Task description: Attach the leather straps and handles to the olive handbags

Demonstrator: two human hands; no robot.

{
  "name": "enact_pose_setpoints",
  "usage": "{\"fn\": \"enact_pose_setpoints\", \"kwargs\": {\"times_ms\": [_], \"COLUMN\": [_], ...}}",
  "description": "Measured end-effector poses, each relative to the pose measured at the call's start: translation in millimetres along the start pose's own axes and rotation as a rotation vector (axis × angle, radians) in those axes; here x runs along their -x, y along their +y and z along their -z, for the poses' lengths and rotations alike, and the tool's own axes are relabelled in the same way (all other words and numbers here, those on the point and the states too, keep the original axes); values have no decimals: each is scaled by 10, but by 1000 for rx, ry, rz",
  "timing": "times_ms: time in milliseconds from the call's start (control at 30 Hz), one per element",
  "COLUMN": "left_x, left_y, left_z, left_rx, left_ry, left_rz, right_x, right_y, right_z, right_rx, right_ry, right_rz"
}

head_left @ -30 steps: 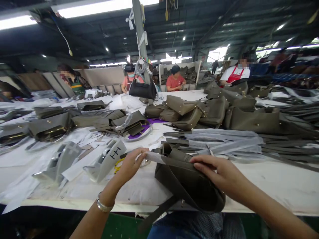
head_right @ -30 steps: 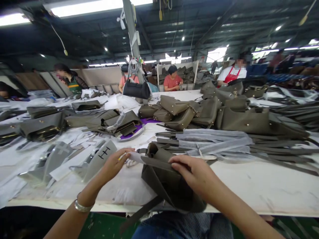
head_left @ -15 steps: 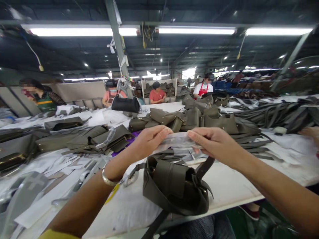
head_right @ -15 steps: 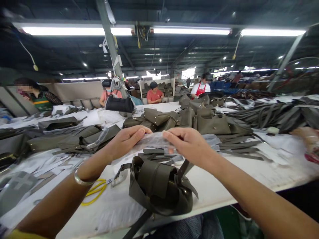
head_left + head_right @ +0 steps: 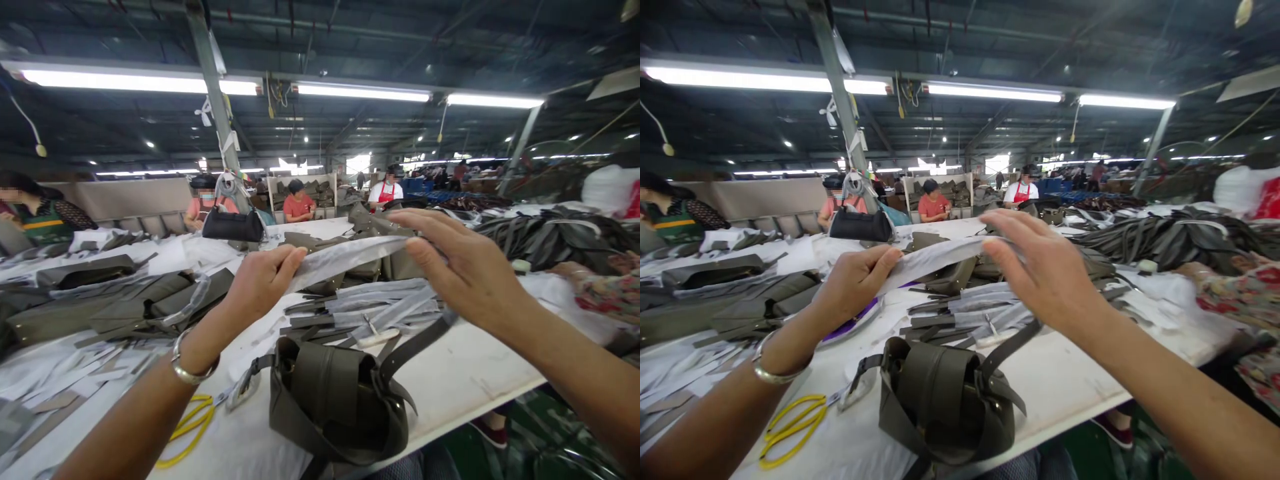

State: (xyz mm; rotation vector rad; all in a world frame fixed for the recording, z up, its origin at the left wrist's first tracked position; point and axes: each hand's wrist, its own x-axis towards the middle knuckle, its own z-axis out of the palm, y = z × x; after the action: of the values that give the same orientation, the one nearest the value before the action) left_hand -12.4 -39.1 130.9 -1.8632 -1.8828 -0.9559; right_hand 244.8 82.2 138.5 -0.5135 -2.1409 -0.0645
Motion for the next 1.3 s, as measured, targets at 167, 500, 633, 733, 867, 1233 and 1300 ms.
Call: {"fn": "enact_pose_setpoints", "kwargs": {"times_ms": [167,500,633,733,867,1233,1300], "left_x": [-221,-81,-34,-2,-1,139,180], "left_y": [398,-216,-194,-31,59,-759,-730], "left_z": [22,-74,-124,-249,-304,144,118], "left_rx": [53,402,548,612,734,1372,1328], "left_ry": [85,4,-252,-407,-439,377,360], "left_rz": [-163,123,125,125,181,547,499], "right_x": [-202,198,326,294,250,1206,1098], "right_y": [-404,346,418,352,332,548,440], "right_z": [-148,-137,-216,-227,-185,-485,-415], "right_rx": [298,578,575,557,494,-28,-79], "right_ry": [-227,-238,-203,-175,-175,-648,-622], "right_rz": [270,134,82,98,112,-231,-199]}}
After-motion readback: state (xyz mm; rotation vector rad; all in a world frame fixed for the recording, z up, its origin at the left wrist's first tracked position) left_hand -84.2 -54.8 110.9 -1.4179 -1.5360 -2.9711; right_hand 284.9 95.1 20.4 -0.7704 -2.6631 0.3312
